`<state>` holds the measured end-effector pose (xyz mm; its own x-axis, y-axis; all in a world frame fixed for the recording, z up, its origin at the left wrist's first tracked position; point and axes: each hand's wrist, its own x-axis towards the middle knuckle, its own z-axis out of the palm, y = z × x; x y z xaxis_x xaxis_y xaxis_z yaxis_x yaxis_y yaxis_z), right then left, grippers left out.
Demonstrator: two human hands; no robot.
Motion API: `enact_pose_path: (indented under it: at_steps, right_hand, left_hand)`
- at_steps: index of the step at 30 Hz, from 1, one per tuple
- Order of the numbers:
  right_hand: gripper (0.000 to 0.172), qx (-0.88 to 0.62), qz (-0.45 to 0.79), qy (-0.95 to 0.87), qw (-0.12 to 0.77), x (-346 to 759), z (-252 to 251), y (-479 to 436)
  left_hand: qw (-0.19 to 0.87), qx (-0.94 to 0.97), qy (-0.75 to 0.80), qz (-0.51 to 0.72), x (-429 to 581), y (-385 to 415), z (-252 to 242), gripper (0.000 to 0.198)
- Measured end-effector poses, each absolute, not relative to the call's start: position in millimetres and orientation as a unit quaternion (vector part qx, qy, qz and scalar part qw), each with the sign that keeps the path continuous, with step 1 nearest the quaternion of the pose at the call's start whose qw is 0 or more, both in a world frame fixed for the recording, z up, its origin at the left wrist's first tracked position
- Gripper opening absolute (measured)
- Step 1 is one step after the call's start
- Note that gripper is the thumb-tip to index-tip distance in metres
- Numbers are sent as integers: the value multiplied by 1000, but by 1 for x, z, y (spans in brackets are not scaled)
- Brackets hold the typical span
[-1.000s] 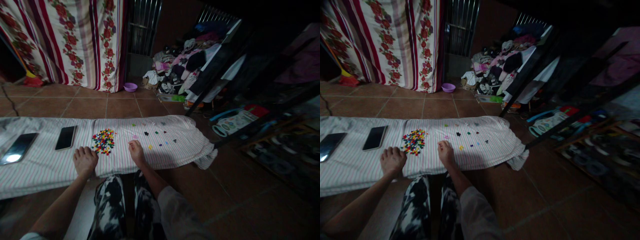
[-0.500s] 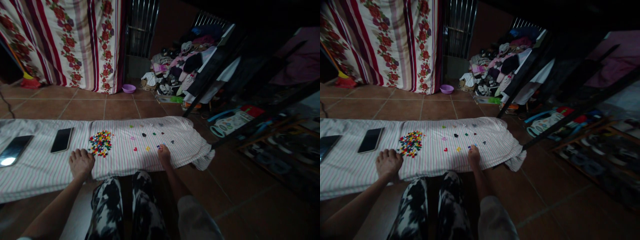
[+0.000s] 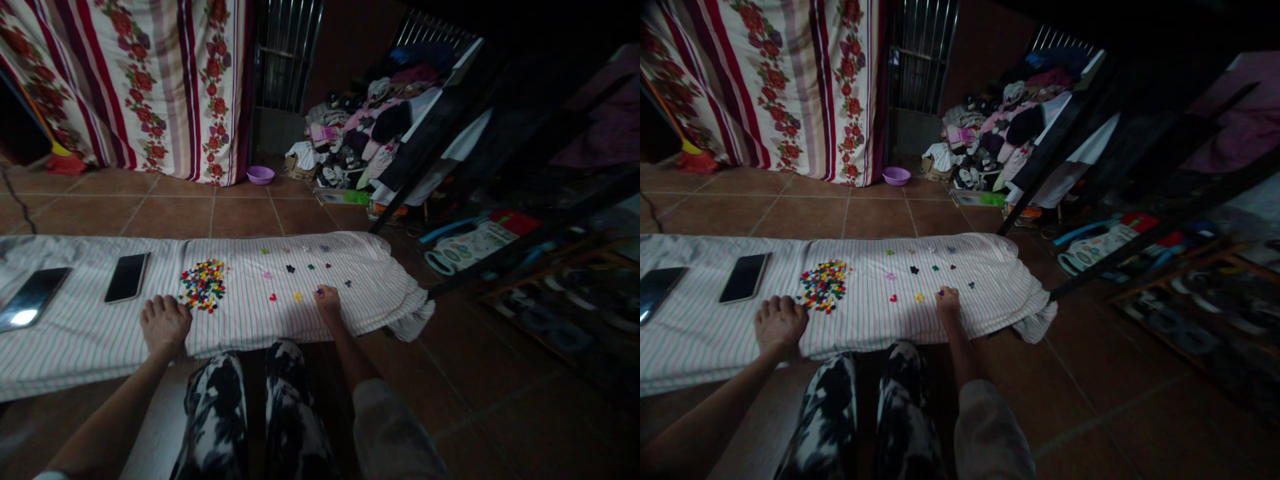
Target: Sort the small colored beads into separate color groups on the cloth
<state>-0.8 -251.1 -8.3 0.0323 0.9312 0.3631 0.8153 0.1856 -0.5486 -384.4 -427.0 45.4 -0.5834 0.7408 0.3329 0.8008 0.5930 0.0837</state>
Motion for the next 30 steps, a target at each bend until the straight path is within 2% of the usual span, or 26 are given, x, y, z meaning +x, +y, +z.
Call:
enact_pose_path:
  at_steps: [3,17,23,26,30]
  right_hand:
    - [17,-614,79,-701,353,-1,-9,-253]
    - [33,-629,135,-672,366,6,-3,-251]
    - [36,-627,122,-653,406,5,9,-255]
    - [37,-611,109,-658,426,-9,19,-259]
    - [35,-544,158,-701,433,-51,30,-271]
  left_hand:
    - [136,-439,-881,-108,-385,-427,45,40]
    - [123,-425,-887,-130,-388,-424,39,41]
    - [116,-421,-889,-139,-391,-424,34,43]
    - [109,-415,-891,-147,-390,-423,34,44]
    - [103,-413,-892,-152,-388,-423,38,44]
